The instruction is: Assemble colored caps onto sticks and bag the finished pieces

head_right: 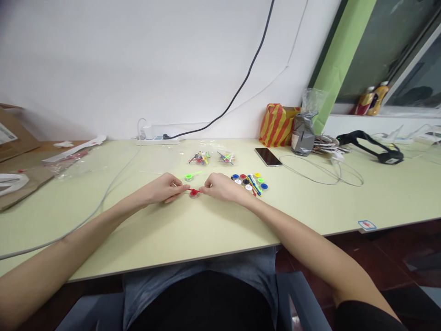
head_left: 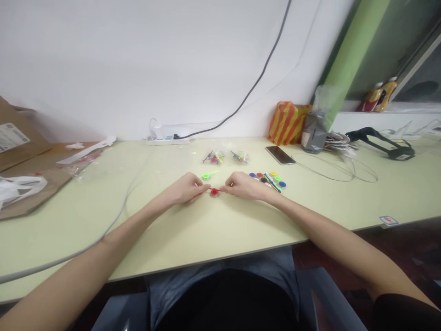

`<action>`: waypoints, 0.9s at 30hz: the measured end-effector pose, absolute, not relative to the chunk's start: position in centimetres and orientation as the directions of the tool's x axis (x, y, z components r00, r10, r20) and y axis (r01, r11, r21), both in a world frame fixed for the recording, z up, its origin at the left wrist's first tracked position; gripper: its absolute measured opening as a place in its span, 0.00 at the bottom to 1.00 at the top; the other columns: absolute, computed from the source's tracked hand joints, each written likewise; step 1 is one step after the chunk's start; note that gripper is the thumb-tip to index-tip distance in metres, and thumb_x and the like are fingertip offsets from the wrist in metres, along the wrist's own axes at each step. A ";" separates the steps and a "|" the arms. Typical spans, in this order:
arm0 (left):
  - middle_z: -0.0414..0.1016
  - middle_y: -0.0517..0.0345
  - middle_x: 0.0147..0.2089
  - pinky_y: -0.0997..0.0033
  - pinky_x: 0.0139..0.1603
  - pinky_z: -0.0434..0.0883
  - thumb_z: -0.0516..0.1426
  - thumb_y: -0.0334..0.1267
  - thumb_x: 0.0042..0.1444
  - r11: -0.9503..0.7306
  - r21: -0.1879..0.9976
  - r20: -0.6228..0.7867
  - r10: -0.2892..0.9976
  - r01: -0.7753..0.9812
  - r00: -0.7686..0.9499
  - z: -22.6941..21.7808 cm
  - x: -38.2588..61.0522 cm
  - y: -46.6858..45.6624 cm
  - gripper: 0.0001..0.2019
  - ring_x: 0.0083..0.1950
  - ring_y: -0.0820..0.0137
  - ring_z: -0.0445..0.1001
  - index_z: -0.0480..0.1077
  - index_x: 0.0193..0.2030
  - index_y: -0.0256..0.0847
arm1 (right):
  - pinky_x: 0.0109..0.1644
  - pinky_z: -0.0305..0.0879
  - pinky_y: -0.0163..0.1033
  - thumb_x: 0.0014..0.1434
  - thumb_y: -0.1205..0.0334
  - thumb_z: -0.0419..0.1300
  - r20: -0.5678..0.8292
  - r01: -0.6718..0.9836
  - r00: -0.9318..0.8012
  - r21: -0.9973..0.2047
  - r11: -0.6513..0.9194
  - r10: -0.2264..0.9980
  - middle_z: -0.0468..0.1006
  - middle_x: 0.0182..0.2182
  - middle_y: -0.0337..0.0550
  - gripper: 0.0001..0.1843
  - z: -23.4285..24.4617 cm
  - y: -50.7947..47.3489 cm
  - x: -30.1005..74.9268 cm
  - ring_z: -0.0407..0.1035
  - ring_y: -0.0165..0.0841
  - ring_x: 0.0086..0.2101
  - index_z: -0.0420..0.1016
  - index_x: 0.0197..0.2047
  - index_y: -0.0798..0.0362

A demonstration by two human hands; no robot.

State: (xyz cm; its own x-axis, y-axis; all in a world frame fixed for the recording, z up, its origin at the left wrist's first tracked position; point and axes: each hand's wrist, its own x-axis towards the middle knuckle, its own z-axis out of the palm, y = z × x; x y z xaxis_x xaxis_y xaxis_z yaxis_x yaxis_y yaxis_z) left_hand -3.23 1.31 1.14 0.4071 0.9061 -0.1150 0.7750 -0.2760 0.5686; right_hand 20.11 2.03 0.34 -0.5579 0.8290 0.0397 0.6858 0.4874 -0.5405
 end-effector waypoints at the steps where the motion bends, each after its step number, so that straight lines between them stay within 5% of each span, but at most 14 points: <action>1: 0.60 0.58 0.13 0.71 0.25 0.58 0.52 0.56 0.62 -0.284 0.567 -0.114 0.903 0.773 0.415 1.1 -3.2 1.4 0.31 0.17 0.75 0.55 0.60 0.12 0.41 | 0.30 0.38 0.39 0.63 0.52 0.56 0.034 0.687 -0.558 -0.541 0.485 0.829 0.47 0.21 0.32 0.24 0.4 2.0 20.1 0.43 0.26 0.24 0.55 0.21 0.53; 27: 0.57 0.60 0.13 0.70 0.25 0.56 0.55 0.54 0.60 -0.230 0.630 -0.210 0.869 0.742 0.447 1.1 -3.3 1.9 0.29 0.18 0.76 0.51 0.58 0.12 0.40 | 0.25 0.42 0.36 0.61 0.57 0.55 -0.106 0.650 -0.609 -0.634 0.418 0.786 0.56 0.16 0.33 0.21 0.8 2.3 20.3 0.48 0.24 0.20 0.58 0.19 0.53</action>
